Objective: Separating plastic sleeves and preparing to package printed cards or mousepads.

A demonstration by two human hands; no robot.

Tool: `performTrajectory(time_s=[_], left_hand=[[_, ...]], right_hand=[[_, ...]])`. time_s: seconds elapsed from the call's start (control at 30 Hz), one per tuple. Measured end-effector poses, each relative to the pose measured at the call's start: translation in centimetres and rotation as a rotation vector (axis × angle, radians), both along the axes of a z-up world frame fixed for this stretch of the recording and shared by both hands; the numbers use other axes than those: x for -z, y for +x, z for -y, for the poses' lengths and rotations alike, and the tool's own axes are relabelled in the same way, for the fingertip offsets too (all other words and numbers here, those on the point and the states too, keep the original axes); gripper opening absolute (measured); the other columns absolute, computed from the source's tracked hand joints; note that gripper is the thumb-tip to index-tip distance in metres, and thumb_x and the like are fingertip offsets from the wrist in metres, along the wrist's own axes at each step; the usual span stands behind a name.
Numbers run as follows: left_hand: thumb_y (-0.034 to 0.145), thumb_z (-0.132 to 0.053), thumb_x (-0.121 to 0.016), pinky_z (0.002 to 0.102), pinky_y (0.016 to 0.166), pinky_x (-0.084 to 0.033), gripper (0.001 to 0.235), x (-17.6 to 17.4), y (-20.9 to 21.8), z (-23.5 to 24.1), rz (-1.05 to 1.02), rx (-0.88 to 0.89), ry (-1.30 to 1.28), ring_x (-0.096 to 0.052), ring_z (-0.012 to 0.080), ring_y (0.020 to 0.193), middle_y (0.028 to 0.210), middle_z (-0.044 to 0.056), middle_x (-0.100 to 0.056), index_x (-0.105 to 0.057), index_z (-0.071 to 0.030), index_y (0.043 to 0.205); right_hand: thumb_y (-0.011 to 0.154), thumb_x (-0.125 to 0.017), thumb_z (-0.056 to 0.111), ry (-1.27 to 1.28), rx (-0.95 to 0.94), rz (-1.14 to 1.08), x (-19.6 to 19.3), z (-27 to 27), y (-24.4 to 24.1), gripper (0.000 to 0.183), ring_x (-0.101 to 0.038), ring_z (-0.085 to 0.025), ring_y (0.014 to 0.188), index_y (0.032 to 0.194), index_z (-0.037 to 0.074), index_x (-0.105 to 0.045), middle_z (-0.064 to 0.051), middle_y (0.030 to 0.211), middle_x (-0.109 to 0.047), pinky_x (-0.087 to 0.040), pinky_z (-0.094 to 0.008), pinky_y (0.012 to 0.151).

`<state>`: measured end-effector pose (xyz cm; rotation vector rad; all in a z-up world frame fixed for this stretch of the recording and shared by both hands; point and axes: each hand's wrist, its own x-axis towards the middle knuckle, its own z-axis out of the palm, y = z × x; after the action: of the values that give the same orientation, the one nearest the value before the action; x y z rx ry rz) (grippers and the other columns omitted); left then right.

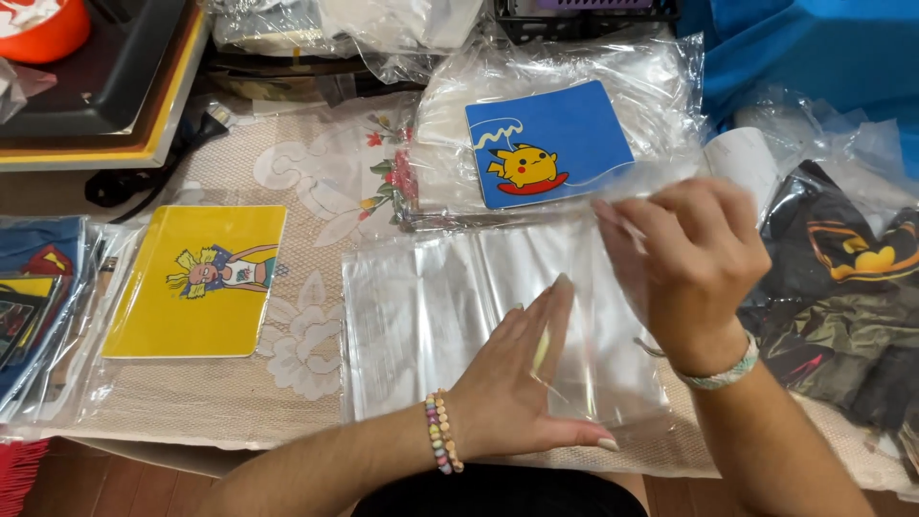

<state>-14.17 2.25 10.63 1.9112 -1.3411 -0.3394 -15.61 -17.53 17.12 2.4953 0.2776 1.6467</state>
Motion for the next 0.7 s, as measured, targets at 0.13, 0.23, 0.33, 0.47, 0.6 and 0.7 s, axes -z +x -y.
performTrajectory(time_s=[0.13,0.23,0.33,0.47,0.6,0.7], left_hand=[[0.081,-0.048,-0.072,0.062,0.112,-0.031,0.117,-2.6,0.7,-1.2,-0.080,-0.062,-0.041,-0.027,0.0598,0.141,0.168,0.024,-0.016,0.014,-0.019,0.155],[0.081,-0.009,-0.063,0.047,0.124,-0.028,0.086,-2.3,3.0,-3.1,-0.188,-0.054,-0.335,-0.034,0.0413,0.149,0.159,0.028,-0.033,-0.020,0.001,0.155],[0.097,-0.017,-0.061,0.037,0.093,-0.064,0.024,-2.9,5.9,-5.8,-0.257,-0.199,-0.381,-0.078,0.0190,0.099,0.104,0.004,-0.079,-0.070,-0.013,0.119],[0.100,-0.016,-0.057,0.031,0.078,-0.065,0.015,-6.9,10.0,-9.3,-0.292,-0.335,-0.493,-0.076,0.0177,0.082,0.088,0.008,-0.075,-0.070,-0.007,0.097],[0.110,-0.009,-0.052,0.017,0.057,-0.064,0.016,-11.1,13.7,-10.5,-0.128,-0.328,-0.444,-0.071,0.0115,0.064,0.077,0.009,-0.068,-0.063,0.000,0.103],[0.108,0.000,-0.060,0.011,0.039,-0.054,0.015,-11.1,16.5,-8.4,0.104,-0.466,-0.281,-0.062,0.0065,0.049,0.071,0.007,-0.067,-0.069,-0.001,0.097]], right_hand=[[0.106,-0.089,0.021,-0.104,0.085,0.062,-4.1,-1.7,1.0,0.032,-0.057,-0.037,0.111,0.083,0.011,-0.068,-0.014,0.110,-0.070,-0.035,-0.055,0.115],[0.106,-0.084,0.004,-0.140,0.015,-0.047,-7.0,-1.4,0.5,0.030,-0.056,-0.047,0.137,0.081,0.006,-0.067,-0.020,0.131,-0.080,-0.031,-0.058,0.121],[0.103,-0.085,0.007,-0.041,-0.084,-0.266,-9.0,0.1,0.0,0.014,-0.079,-0.038,0.117,0.096,0.008,-0.073,-0.009,0.101,-0.080,-0.040,-0.064,0.120],[0.109,-0.076,-0.013,0.197,-0.252,-0.439,-10.4,0.9,-1.3,0.009,-0.074,-0.020,0.081,0.105,-0.005,-0.075,-0.013,0.093,-0.075,-0.050,-0.026,0.063],[0.109,-0.069,-0.007,0.547,-0.332,-0.604,-9.3,1.1,-0.9,0.003,-0.062,-0.012,0.048,0.106,-0.007,-0.069,-0.012,0.075,-0.070,-0.049,-0.019,0.043],[0.110,-0.062,0.000,0.740,-0.234,-0.725,-5.5,2.8,0.4,0.010,-0.059,-0.010,0.044,0.107,-0.001,-0.071,-0.010,0.071,-0.070,-0.049,-0.013,0.038]])
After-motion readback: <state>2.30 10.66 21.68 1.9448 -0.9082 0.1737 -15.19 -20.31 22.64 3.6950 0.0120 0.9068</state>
